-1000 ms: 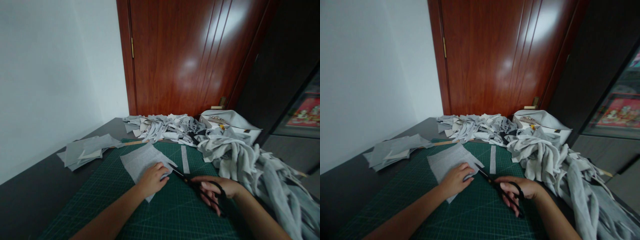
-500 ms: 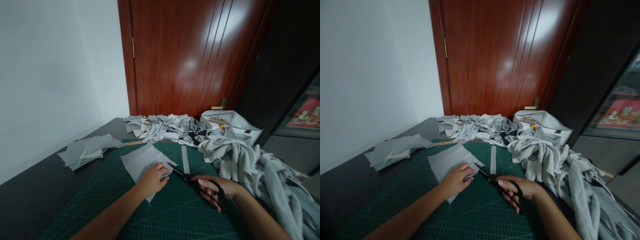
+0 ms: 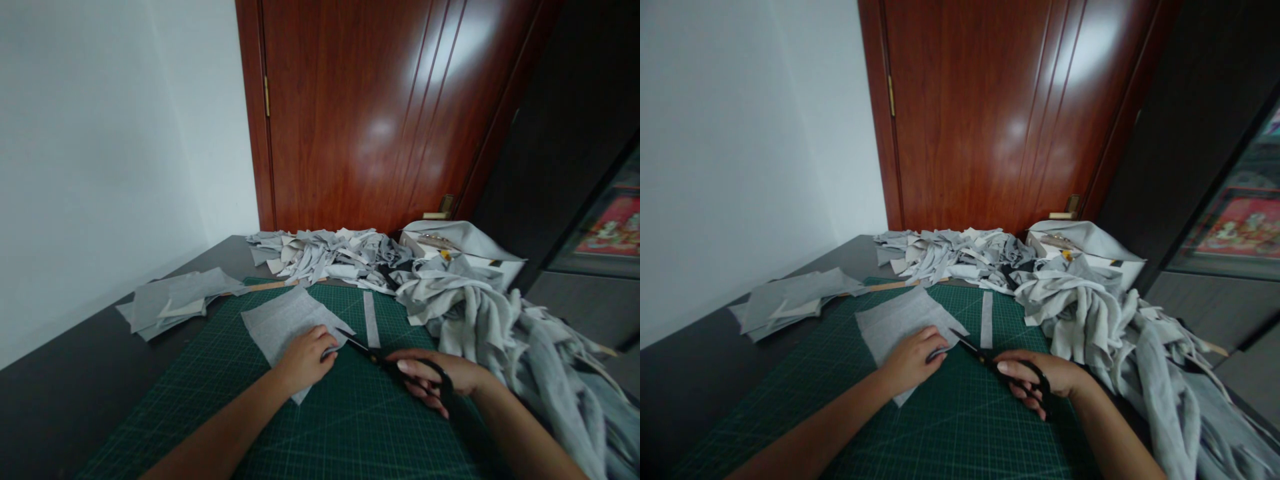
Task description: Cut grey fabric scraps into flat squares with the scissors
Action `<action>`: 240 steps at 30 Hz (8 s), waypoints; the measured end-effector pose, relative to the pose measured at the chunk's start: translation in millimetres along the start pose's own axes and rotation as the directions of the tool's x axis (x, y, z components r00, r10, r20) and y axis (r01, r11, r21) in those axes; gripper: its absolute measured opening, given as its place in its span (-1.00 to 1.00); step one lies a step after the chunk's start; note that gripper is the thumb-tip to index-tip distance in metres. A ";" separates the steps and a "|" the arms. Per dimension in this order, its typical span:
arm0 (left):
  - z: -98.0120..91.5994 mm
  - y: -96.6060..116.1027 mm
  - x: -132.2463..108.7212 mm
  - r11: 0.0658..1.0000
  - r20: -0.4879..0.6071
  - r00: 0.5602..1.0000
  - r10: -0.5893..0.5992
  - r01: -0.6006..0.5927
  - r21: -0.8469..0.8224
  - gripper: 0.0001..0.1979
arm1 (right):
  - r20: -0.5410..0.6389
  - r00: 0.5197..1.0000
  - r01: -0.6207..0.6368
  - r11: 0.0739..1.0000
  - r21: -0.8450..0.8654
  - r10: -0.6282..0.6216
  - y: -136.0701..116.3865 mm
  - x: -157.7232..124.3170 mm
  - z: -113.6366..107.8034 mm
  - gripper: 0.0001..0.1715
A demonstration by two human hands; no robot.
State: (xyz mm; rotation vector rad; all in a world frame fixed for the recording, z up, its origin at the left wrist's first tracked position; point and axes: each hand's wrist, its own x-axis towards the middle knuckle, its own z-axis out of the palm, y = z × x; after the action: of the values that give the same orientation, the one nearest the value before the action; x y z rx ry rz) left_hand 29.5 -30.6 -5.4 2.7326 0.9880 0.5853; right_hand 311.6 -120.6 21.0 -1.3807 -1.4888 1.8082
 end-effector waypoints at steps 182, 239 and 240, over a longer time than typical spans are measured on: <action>2.9 10.3 -14.6 0.961 -0.131 0.987 0.096 -0.127 -0.247 -0.80 | -0.004 0.999 -0.041 0.995 -0.088 0.040 -47.2 59.2 32.8 -0.27; 2.9 10.6 -15.2 0.961 -0.098 0.990 0.098 -0.120 -0.248 -0.81 | -0.037 0.999 -0.040 0.999 -0.025 0.039 -62.2 86.7 37.9 -0.26; 3.0 10.6 -15.2 0.962 -0.097 0.991 0.096 -0.118 -0.248 -0.81 | -0.037 0.999 -0.034 0.999 -0.028 0.033 -63.3 86.0 38.9 -0.26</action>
State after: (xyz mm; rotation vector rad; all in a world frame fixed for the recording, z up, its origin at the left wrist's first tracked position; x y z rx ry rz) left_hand 26.2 -48.6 -9.6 2.5625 0.7275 0.7922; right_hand 225.3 -49.0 39.4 -1.4534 -1.4863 1.7787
